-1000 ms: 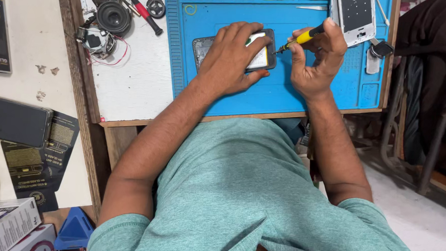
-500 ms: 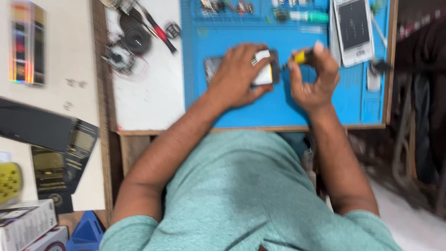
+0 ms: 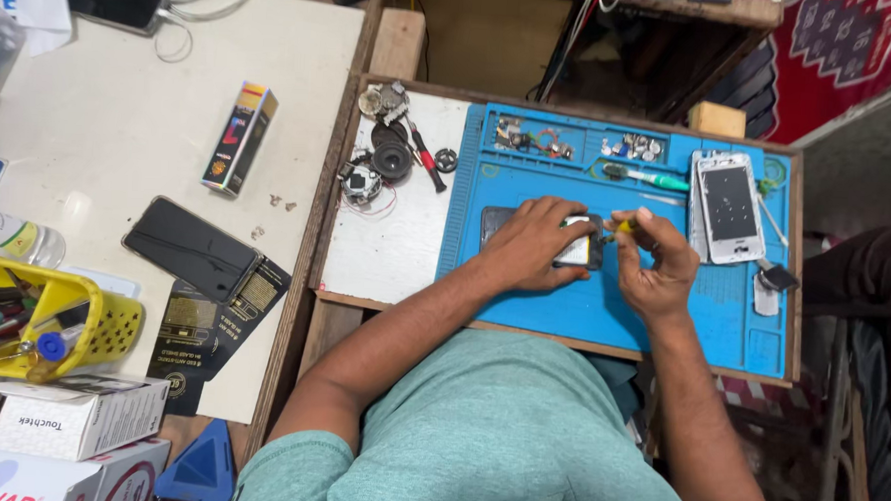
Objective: The person repairs a smartphone at a workbench, using a yellow-handled screwdriver to unscrew and pry open the phone's back cover, working on the internal battery and components, and repeatedly testing the powered-on screen while manipulating small screws and parts on a blue repair mat.
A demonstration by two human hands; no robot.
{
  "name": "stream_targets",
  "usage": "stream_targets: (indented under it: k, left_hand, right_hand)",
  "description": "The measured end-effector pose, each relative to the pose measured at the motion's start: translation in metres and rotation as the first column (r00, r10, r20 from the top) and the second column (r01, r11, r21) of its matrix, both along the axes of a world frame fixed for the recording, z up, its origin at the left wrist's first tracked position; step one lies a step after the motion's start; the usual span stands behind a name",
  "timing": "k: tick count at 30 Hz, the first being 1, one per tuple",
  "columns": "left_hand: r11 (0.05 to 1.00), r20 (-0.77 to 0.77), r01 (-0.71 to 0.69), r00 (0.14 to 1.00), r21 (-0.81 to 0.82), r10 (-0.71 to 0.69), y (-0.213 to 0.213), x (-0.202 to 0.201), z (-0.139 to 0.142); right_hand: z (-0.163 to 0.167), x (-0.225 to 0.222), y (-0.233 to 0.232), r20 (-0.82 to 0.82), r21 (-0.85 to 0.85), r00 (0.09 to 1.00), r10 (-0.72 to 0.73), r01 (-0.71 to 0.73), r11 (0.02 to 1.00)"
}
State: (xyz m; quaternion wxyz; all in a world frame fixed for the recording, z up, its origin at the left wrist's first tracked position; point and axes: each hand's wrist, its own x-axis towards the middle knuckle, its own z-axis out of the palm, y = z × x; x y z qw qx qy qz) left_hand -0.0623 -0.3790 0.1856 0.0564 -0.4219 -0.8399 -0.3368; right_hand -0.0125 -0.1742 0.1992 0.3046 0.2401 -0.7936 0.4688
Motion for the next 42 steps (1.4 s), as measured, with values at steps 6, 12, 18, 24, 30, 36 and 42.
stream_targets:
  k: [6,12,18,24,30,36,42]
  left_hand:
    - [1.0,-0.001,-0.003,1.0,-0.003,0.003,-0.004,0.001,0.003]
    - [1.0,0.012,-0.001,1.0,-0.012,0.002,-0.006,0.01,0.004]
    - [1.0,-0.008,-0.006,1.0,-0.025,0.005,-0.005,0.01,0.008]
    - [1.0,-0.027,0.007,1.0,0.009,-0.006,-0.002,0.01,0.002]
    - [1.0,-0.039,0.006,0.999,0.01,-0.006,0.0,0.01,0.004]
    - [1.0,-0.022,-0.004,1.0,0.008,0.004,0.002,0.006,0.001]
    - [1.0,-0.046,-0.006,0.999,0.009,0.007,0.001,-0.001,0.0]
  right_hand:
    - [-0.002,-0.002,0.004,-0.122,0.037,0.985,-0.118,0.123,0.992]
    - [-0.015,0.011,-0.006,0.065,-0.209,0.991,0.115,-0.099,0.973]
    - [-0.001,0.003,-0.004,-0.074,0.045,0.994,-0.078,0.081,0.996]
    - [-0.003,0.004,-0.005,0.062,-0.158,0.991,0.115,-0.104,0.982]
    - [-0.006,0.002,0.004,-0.035,0.027,0.995,-0.094,0.094,0.995]
    - [-0.02,0.002,0.002,-0.009,-0.161,0.997,0.082,-0.082,0.984]
    - [-0.024,-0.005,0.008,-0.047,-0.058,0.994,-0.095,0.093,0.994]
